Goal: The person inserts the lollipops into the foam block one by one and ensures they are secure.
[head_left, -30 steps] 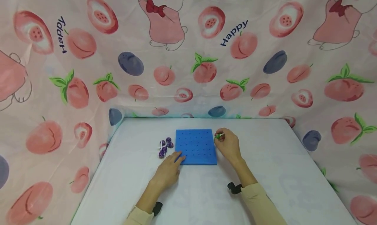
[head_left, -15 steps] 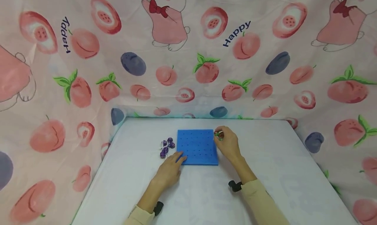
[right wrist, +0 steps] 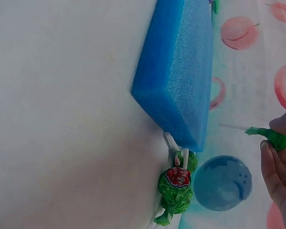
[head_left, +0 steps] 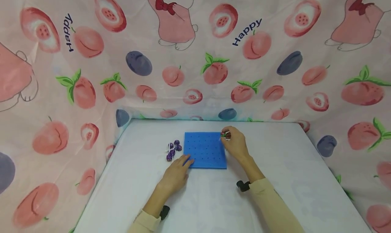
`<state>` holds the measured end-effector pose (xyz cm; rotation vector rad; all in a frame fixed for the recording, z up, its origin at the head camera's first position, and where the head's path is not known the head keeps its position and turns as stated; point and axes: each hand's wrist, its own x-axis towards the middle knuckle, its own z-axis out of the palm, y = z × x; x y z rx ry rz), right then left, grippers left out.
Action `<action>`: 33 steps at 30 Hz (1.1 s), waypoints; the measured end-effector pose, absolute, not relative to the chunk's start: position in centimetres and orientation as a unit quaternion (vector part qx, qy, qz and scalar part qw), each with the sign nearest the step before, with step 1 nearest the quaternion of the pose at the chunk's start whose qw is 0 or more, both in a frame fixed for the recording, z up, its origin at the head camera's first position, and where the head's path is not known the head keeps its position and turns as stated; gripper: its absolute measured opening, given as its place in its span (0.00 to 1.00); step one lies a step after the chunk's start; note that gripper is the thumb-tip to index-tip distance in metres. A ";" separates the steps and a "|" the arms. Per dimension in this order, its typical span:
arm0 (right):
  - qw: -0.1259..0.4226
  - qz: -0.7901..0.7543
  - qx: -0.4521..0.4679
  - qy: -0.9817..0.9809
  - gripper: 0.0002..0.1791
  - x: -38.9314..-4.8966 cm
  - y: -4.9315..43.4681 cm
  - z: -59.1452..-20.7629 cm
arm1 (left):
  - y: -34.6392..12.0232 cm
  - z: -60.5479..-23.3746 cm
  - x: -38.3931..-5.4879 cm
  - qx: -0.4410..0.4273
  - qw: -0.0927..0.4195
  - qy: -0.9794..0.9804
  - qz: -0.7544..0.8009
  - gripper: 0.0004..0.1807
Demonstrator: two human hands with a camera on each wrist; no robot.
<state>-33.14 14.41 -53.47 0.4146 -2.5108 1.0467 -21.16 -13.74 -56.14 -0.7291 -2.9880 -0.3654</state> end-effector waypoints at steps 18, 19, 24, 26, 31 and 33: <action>0.163 0.378 0.141 -0.900 0.14 -34.2 13.8 -53.7 | -13.8 -56.5 -21.6 -0.240 0.027 -0.963 -0.123 0.27; 0.161 0.376 0.142 -0.901 0.14 -34.3 13.7 -53.7 | -13.8 -56.5 -21.7 -0.239 0.027 -0.963 -0.123 0.27; 0.152 0.380 0.140 -0.902 0.14 -34.6 13.6 -53.9 | -13.9 -56.4 -21.7 -0.234 0.021 -0.964 -0.122 0.27; 0.154 0.381 0.140 -0.901 0.14 -34.5 13.5 -54.1 | -13.9 -56.4 -21.7 -0.233 0.021 -0.965 -0.121 0.28; 0.161 0.377 0.142 -0.901 0.14 -34.5 13.4 -54.2 | -14.0 -56.3 -21.6 -0.236 0.025 -0.963 -0.127 0.27; 0.161 0.374 0.142 -0.902 0.15 -34.6 13.3 -54.2 | -14.0 -56.2 -21.6 -0.236 0.026 -0.963 -0.129 0.27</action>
